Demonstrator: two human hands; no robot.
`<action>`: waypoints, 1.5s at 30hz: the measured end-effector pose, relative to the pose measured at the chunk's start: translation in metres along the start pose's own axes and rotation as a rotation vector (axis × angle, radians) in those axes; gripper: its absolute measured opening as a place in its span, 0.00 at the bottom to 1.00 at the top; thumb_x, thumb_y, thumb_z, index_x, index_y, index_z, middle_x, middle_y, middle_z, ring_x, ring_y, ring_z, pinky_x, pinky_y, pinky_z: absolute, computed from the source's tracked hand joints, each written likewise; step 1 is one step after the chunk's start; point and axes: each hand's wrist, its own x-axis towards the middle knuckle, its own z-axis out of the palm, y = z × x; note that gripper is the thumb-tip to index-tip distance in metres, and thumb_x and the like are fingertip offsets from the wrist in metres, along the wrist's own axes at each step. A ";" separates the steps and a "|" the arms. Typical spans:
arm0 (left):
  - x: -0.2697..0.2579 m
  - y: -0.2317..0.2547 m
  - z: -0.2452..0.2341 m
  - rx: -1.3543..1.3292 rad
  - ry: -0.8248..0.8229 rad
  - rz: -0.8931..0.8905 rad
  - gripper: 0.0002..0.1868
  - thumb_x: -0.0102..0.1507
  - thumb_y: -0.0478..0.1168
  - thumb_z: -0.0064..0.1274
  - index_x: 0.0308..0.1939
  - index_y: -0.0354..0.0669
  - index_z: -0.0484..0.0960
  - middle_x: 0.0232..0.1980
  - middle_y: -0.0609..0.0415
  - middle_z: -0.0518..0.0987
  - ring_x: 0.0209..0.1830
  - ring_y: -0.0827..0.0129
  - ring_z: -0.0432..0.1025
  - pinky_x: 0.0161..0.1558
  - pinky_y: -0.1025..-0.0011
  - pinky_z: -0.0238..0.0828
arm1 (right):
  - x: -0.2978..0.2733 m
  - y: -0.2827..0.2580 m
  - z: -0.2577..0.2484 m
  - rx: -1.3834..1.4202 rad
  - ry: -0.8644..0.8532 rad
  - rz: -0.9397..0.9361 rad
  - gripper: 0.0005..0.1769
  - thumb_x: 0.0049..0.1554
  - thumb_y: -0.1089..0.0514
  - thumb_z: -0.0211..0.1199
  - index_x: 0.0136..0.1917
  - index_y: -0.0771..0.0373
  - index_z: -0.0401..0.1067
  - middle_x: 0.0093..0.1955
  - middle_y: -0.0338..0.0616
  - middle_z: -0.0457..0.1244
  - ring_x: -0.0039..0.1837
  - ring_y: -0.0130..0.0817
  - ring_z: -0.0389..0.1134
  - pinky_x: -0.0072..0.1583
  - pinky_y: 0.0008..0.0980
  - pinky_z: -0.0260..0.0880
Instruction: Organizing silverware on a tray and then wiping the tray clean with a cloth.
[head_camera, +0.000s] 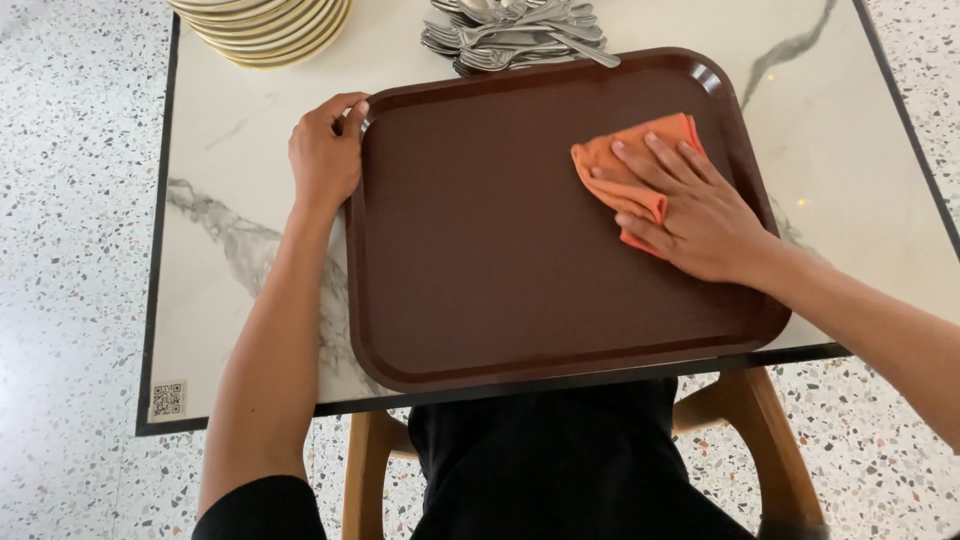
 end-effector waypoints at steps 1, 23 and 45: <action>0.001 -0.001 0.001 0.008 0.006 0.002 0.14 0.72 0.49 0.47 0.53 0.57 0.86 0.26 0.64 0.70 0.28 0.70 0.63 0.39 0.67 0.64 | 0.010 0.006 0.002 -0.002 -0.012 0.098 0.36 0.67 0.35 0.32 0.85 0.38 0.36 0.88 0.32 0.35 0.87 0.38 0.29 0.81 0.41 0.23; 0.000 -0.009 0.007 0.093 0.035 0.014 0.09 0.73 0.48 0.49 0.49 0.55 0.84 0.25 0.60 0.74 0.34 0.60 0.74 0.45 0.57 0.69 | 0.033 -0.067 0.005 0.040 0.107 -0.417 0.36 0.64 0.30 0.48 0.81 0.41 0.55 0.85 0.38 0.45 0.84 0.51 0.43 0.79 0.52 0.39; -0.002 -0.004 0.007 0.101 0.029 0.039 0.10 0.74 0.47 0.46 0.48 0.52 0.82 0.25 0.59 0.73 0.34 0.60 0.74 0.46 0.57 0.68 | 0.050 -0.077 0.008 0.156 0.044 -0.533 0.36 0.64 0.30 0.44 0.81 0.42 0.56 0.84 0.39 0.48 0.84 0.51 0.44 0.79 0.53 0.38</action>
